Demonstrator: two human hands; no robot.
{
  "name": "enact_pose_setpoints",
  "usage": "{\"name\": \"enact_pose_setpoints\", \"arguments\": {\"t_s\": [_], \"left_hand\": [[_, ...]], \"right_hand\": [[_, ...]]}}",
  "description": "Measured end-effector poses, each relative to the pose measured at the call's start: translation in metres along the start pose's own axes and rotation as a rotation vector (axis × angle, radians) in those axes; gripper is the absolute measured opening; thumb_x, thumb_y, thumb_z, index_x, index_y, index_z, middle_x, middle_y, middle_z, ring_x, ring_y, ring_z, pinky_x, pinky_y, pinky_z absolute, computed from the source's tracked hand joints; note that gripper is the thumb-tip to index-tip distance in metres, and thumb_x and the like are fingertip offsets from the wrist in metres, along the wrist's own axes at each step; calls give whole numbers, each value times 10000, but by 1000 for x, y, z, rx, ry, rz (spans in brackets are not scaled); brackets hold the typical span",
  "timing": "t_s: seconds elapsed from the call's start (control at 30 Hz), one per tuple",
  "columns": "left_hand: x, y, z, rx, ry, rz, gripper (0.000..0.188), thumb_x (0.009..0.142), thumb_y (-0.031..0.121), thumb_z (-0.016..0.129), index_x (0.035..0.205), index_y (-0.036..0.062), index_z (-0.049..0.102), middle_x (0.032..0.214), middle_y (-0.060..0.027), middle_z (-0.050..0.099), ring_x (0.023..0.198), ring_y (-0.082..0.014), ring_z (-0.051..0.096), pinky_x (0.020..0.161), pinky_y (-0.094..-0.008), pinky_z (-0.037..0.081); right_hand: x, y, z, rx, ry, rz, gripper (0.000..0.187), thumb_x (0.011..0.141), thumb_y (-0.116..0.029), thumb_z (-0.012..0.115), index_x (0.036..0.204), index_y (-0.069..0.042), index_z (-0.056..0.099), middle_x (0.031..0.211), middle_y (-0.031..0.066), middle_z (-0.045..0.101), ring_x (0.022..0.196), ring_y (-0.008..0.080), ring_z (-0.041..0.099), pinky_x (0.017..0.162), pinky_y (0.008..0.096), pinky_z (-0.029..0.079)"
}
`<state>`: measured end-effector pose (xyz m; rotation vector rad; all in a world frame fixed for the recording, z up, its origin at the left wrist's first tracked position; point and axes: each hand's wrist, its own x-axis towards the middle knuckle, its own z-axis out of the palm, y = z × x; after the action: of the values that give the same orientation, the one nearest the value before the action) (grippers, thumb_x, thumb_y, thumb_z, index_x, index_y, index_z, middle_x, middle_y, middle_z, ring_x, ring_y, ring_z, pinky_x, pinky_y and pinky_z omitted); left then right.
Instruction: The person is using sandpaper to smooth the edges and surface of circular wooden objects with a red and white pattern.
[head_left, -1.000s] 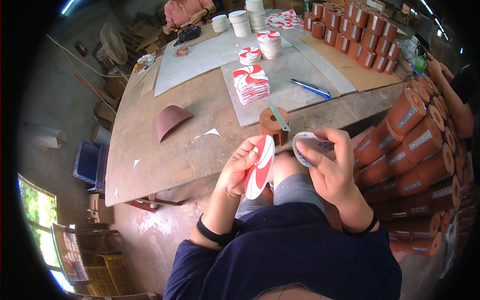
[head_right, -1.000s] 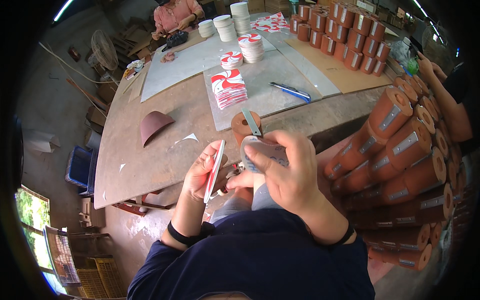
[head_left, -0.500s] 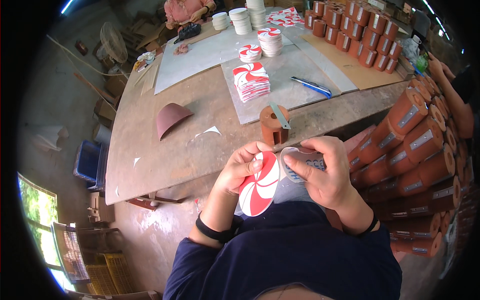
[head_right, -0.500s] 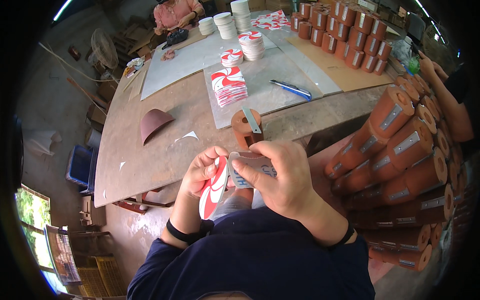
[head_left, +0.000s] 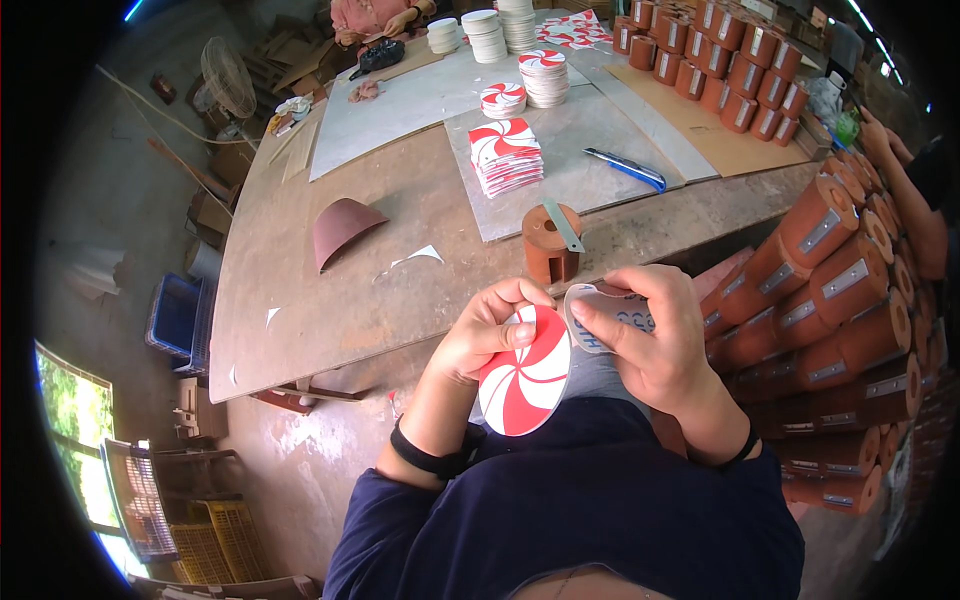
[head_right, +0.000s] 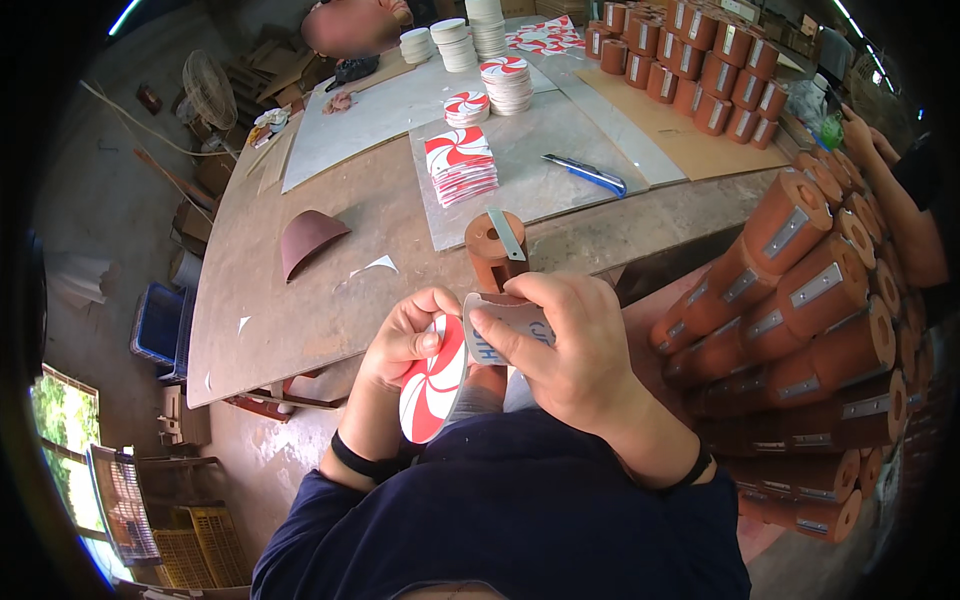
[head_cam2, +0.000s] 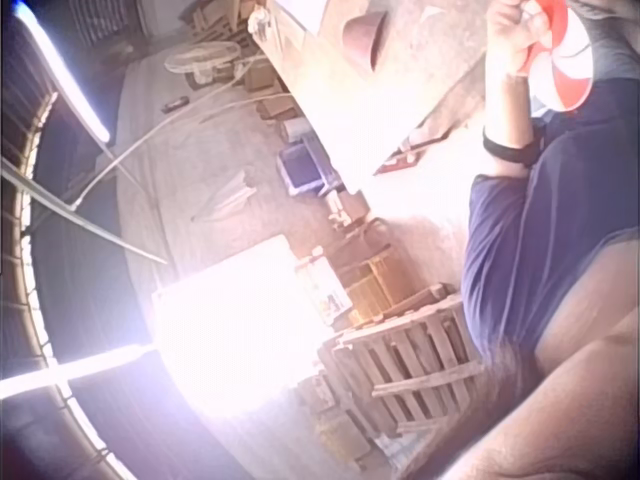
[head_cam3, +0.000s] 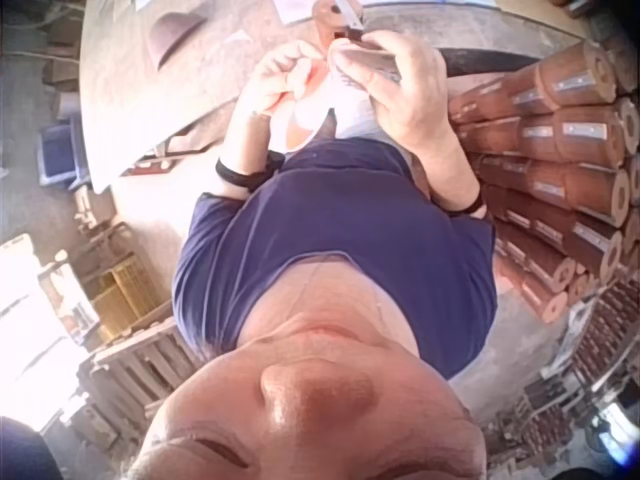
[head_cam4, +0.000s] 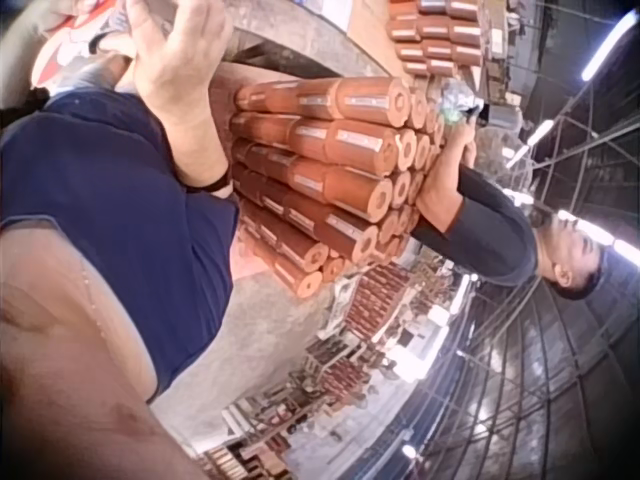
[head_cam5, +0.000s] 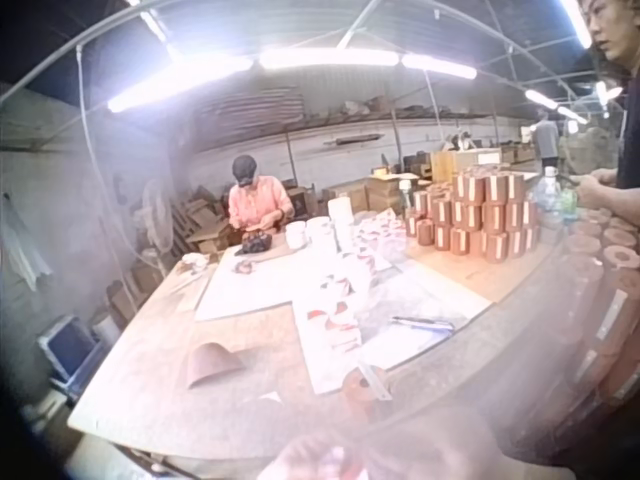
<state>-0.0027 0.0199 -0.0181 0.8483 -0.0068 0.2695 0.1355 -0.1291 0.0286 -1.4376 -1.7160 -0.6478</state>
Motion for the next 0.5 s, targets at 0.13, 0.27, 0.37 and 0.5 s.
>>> {"name": "enact_pose_setpoints", "arguments": {"t_s": [0.13, 0.27, 0.37, 0.5], "left_hand": [[-1, 2, -5, -12, -18, 17, 271, 736, 49, 657, 973, 0, 533, 844, -73, 615, 734, -117, 596, 674, -236, 489], [0, 3, -5, -24, -1, 41, 276, 744, 34, 644, 993, -5, 532, 865, -88, 622, 752, -130, 610, 677, -252, 512], [-2, 1, -5, -9, 16, 39, 283, 734, 53, 663, 979, -18, 539, 867, -92, 622, 737, -126, 603, 674, -226, 496], [-9, 6, 14, 45, -168, -74, 429, 680, 57, 713, 1017, -15, 458, 812, -88, 608, 688, -111, 572, 623, -185, 441]], "right_hand": [[2, -7, -4, 164, 48, -16, 243, 671, -91, 674, 904, -152, 640, 941, 24, 515, 782, 197, 536, 609, 330, 396], [1, -16, -4, 247, 15, -93, 243, 646, -73, 685, 873, -147, 640, 938, 33, 520, 779, 194, 536, 633, 319, 397], [-3, -2, 4, 132, 13, -55, 288, 627, -76, 675, 902, -152, 639, 944, 47, 517, 797, 214, 531, 643, 317, 394], [-5, 9, 6, 131, 25, 16, 410, 611, -30, 645, 1003, -148, 623, 958, 85, 505, 815, 240, 523, 659, 335, 411]]}}
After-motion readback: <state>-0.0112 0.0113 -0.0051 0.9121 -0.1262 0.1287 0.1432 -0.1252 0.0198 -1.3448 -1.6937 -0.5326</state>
